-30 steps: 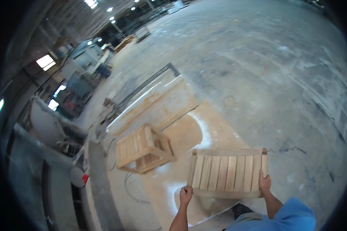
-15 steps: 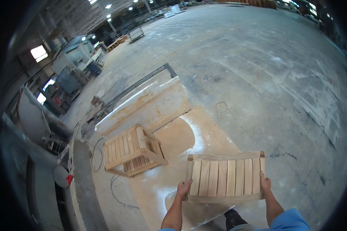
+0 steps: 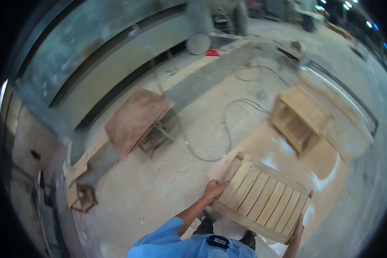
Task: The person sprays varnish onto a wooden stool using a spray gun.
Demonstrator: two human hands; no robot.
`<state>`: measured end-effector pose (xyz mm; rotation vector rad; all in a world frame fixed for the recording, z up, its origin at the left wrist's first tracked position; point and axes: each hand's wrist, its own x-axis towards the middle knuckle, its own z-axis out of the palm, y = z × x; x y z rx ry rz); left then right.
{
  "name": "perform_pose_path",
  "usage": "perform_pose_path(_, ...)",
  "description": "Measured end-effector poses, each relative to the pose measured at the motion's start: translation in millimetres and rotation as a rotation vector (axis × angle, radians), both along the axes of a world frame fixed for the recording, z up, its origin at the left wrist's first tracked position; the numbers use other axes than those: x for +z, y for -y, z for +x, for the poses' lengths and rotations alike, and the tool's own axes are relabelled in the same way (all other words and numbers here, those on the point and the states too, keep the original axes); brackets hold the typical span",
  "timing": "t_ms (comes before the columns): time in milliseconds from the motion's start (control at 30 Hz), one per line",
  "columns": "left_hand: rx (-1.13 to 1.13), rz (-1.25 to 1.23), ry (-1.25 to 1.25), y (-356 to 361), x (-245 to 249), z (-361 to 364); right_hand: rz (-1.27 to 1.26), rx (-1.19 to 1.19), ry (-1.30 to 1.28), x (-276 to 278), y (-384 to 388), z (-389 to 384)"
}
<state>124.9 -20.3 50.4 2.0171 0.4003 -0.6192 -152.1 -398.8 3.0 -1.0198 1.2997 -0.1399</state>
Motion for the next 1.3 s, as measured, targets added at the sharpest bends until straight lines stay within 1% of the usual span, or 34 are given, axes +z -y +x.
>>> perform_pose_path(33, 0.033, -0.027, 0.016, -22.1, 13.1, -32.4, -0.027, 0.033, 0.016, 26.7, -14.7, -3.4)
perform_pose_path(67, 0.125, 0.0, 0.049, -49.0, 29.0, -51.2, -0.107, 0.124, 0.038, 62.5, -35.5, 11.6)
perform_pose_path(100, 0.223, 0.04, 0.065, -79.3, 41.1, -76.2, -0.175, 0.22, 0.048, 86.6, -55.4, 13.3)
perform_pose_path(133, 0.314, 0.026, 0.091, -112.9, 44.5, -100.1, -0.132, 0.218, 0.004, 76.6, -59.6, 14.7)
perform_pose_path(167, 0.366, 0.015, 0.081, -145.1, 65.9, -115.8, -0.152, 0.305, 0.007, 88.6, -73.4, 35.3)
perform_pose_path(200, 0.482, -0.025, 0.152, -181.9, 104.2, -135.6, -0.161, 0.38, 0.026, 111.8, -102.3, 56.1)
perform_pose_path(233, 0.589, -0.064, 0.215, -208.4, 137.6, -162.6, -0.174, 0.472, 0.092, 142.2, -130.5, 70.1)
perform_pose_path(267, 0.615, -0.073, 0.189, -233.4, 162.5, -186.2, -0.195, 0.557, 0.133, 176.9, -161.3, 85.0)
perform_pose_path(300, 0.718, -0.128, 0.3, -264.1, 181.2, -190.5, -0.209, 0.62, 0.167, 197.8, -199.4, 112.9)
perform_pose_path(333, 0.822, -0.178, 0.429, -293.0, 163.6, -156.3, -0.22, 0.686, 0.216, 183.7, -235.7, 182.6)
perform_pose_path(367, 0.838, -0.167, 0.444, -291.0, 163.7, -150.6, -0.21, 0.729, 0.314, 183.8, -239.0, 221.0)
perform_pose_path(400, 0.932, -0.16, 0.542, -286.8, 160.1, -144.5, -0.198, 0.77, 0.419, 180.5, -240.5, 258.1)
perform_pose_path(433, 1.021, -0.154, 0.626, -294.0, 165.6, -141.5, -0.214, 0.811, 0.483, 190.8, -253.3, 289.4)
perform_pose_path(500, 1.052, -0.123, 0.678, -311.9, 175.1, -130.4, -0.227, 0.889, 0.603, 209.2, -284.9, 349.4)
perform_pose_path(567, 1.172, -0.156, 0.858, -333.8, 181.7, -109.1, -0.23, 0.97, 0.703, 222.7, -318.9, 412.4)
perform_pose_path(600, 1.166, -0.142, 0.886, -343.8, 185.7, -94.3, -0.236, 1.01, 0.753, 225.3, -336.0, 446.9)
perform_pose_path(667, 1.232, -0.217, 1.033, -361.4, 193.5, -57.5, -0.186, 1.03, 0.842, 236.5, -376.1, 515.6)
perform_pose_path(700, 1.22, -0.205, 1.065, -371.8, 196.0, -37.4, -0.15, 1.057, 0.897, 236.9, -396.4, 545.0)
perform_pose_path(733, 1.254, -0.176, 1.065, -381.2, 197.7, -16.0, -0.137, 1.05, 0.931, 233.0, -415.8, 574.9)
perform_pose_path(767, 1.287, -0.152, 1.069, -391.0, 202.3, 8.2, -0.122, 1.097, 0.933, 234.7, -436.9, 607.8)
perform_pose_path(800, 1.269, -0.15, 1.116, -403.1, 206.1, 35.6, -0.11, 1.137, 0.943, 245.5, -455.8, 641.0)
perform_pose_path(833, 1.292, -0.142, 1.128, -416.8, 203.2, 61.7, -0.101, 1.123, 0.973, 259.6, -475.2, 664.7)
perform_pose_path(900, 1.341, -0.128, 1.133, -435.4, 192.6, 91.9, -0.046, 1.207, 0.927, 276.5, -503.4, 685.3)
perform_pose_path(967, 1.379, -0.082, 1.019, -465.0, 180.1, 127.6, -0.017, 1.265, 0.889, 264.9, -535.8, 734.9)
perform_pose_path(1000, 1.39, -0.092, 0.973, -480.8, 172.3, 146.9, -0.069, 1.304, 0.83, 261.6, -552.8, 756.4)
perform_pose_path(1033, 1.401, -0.08, 0.978, -498.4, 161.6, 165.8, -0.117, 1.338, 0.771, 252.1, -573.6, 777.6)
perform_pose_path(1067, 1.391, -0.022, 0.903, -516.2, 150.7, 184.4, -0.309, 1.313, 0.713, 209.0, -597.2, 819.4)
perform_pose_path(1100, 1.373, 0.034, 0.827, -528.4, 145.8, 193.7, -0.294, 1.314, 0.713, 213.6, -604.4, 823.9)
perform_pose_path(1133, 1.265, 0.16, 0.808, -551.0, 154.9, 209.9, -0.257, 1.399, 0.77, 232.9, -611.0, 831.0)
perform_pose_path(1167, 1.226, 0.207, 0.818, -578.8, 153.7, 223.2, -0.222, 1.492, 0.808, 241.8, -616.0, 836.7)
perform_pose_path(1200, 1.191, 0.249, 0.801, -598.7, 145.2, 230.8, -0.256, 1.493, 0.823, 230.7, -630.0, 855.3)
perform_pose_path(1233, 1.179, 0.205, 0.762, -600.3, 154.1, 239.8, -0.284, 1.494, 0.822, 215.1, -642.8, 873.6)
perform_pose_path(1267, 1.163, 0.159, 0.735, -602.0, 166.0, 250.9, -0.339, 1.554, 0.77, 217.0, -652.5, 882.1)
perform_pose_path(1300, 1.154, 0.191, 0.734, -613.6, 168.4, 259.4, -0.398, 1.602, 0.743, 222.8, -661.7, 893.8)
